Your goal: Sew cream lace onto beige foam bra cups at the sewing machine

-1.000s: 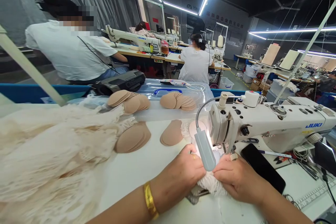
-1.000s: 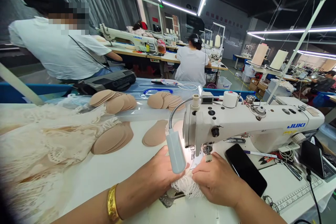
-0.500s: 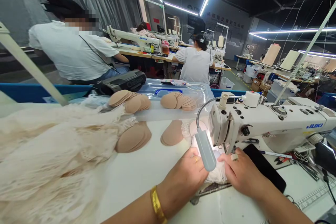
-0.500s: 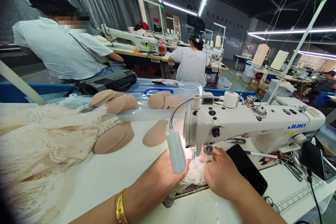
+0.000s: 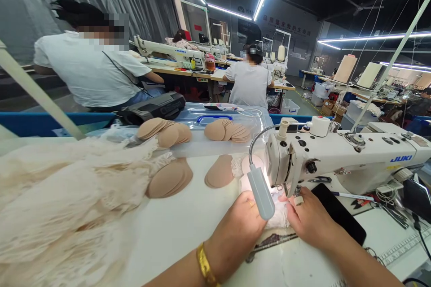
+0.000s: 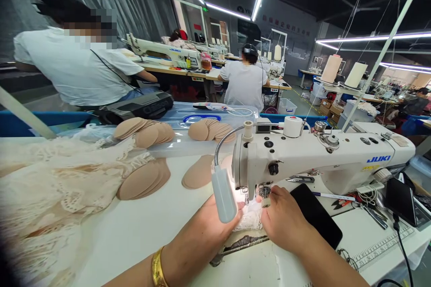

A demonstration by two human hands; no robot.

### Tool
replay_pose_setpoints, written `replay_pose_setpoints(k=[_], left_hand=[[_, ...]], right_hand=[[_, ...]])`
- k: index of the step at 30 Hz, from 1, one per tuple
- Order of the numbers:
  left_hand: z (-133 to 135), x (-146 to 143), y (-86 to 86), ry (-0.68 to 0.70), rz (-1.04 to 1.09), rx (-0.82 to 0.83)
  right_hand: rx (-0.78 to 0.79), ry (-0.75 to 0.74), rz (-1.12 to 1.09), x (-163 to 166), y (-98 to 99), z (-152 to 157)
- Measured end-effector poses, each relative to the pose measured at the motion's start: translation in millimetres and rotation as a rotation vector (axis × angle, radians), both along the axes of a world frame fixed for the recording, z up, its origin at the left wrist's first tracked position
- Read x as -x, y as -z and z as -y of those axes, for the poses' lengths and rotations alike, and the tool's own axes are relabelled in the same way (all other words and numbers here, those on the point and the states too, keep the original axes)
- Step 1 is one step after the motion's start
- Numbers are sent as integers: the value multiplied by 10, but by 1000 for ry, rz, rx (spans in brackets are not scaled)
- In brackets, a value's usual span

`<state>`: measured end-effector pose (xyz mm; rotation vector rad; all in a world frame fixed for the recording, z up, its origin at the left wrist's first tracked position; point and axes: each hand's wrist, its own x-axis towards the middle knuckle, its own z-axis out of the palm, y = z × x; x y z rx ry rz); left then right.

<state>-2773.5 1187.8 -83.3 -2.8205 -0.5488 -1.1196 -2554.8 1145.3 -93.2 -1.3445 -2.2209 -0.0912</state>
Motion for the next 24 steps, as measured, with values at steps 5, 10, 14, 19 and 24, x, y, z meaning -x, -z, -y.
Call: replay_pose_setpoints(k=[5, 10, 14, 19, 24], left_hand=[[21, 177, -168, 14, -136, 180], [36, 236, -159, -87, -256, 423], [94, 283, -213, 118, -193, 491], [114, 347, -289, -9, -405, 295], [71, 288, -223, -57, -368, 156]], right_hand=[[-89, -55, 12, 14, -85, 82], [-84, -197, 54, 166, -176, 202], [-139, -186, 96, 216, -41, 132], [-193, -59, 203, 74, 116, -2], [-144, -54, 159, 22, 44, 35]])
